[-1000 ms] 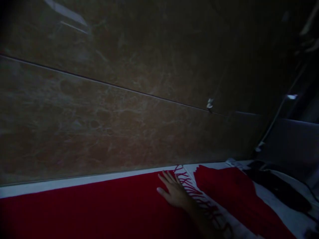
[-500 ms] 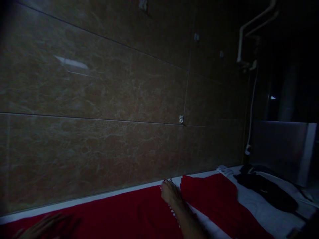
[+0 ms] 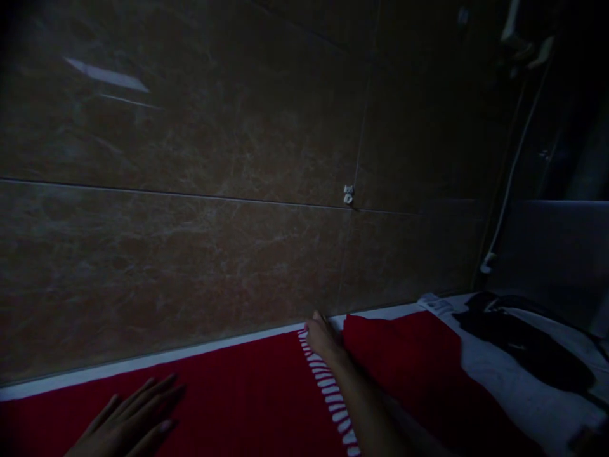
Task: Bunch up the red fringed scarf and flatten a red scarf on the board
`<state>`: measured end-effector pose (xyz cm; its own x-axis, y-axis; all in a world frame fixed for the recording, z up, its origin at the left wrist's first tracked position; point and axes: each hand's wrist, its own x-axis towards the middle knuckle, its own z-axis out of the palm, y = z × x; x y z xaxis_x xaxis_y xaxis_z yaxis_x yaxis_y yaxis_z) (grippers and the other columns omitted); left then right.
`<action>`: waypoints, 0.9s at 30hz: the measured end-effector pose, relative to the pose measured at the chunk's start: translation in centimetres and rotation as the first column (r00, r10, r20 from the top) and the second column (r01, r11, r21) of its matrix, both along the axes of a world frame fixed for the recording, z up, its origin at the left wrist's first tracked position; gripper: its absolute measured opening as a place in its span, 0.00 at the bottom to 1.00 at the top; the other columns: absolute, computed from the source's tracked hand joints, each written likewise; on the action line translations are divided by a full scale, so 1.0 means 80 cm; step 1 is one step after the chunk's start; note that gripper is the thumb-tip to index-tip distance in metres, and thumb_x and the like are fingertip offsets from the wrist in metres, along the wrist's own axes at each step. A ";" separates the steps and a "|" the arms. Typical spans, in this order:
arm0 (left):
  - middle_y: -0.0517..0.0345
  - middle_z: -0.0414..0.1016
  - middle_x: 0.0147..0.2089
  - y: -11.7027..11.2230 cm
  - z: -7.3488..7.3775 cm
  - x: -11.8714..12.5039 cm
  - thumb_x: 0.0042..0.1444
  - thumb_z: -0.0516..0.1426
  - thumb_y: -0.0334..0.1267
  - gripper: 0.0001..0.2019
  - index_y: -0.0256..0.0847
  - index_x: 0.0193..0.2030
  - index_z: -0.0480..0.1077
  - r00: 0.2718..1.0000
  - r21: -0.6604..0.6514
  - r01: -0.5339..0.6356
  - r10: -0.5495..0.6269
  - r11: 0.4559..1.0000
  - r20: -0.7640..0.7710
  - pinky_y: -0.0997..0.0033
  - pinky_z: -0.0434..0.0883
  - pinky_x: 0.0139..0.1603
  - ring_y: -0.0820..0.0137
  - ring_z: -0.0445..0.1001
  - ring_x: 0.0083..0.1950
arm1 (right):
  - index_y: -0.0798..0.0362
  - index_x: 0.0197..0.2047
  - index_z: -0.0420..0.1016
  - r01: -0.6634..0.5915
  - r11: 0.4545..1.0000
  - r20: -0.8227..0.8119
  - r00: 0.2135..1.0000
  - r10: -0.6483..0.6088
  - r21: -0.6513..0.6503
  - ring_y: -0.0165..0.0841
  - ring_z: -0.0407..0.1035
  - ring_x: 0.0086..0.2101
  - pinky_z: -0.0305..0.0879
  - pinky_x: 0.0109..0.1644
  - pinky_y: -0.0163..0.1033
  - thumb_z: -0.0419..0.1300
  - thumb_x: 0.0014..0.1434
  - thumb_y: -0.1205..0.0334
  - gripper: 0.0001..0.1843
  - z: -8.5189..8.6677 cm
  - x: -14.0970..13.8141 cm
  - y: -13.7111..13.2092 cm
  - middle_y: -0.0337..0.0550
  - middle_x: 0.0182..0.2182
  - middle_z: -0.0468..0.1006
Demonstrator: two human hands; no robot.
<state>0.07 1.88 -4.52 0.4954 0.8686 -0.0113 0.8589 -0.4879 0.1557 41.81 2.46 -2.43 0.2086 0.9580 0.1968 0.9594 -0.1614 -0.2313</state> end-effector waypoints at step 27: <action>0.51 0.55 0.74 -0.013 0.012 -0.001 0.65 0.48 0.53 0.27 0.50 0.69 0.63 0.976 -0.008 0.027 -0.025 1.000 0.214 0.32 0.42 0.72 0.50 0.47 0.76 | 0.58 0.36 0.80 -0.007 0.984 0.036 0.999 0.014 -0.178 0.38 0.72 0.45 0.63 0.50 0.38 0.51 0.49 0.83 0.20 0.042 -0.025 -0.060 0.53 0.44 0.77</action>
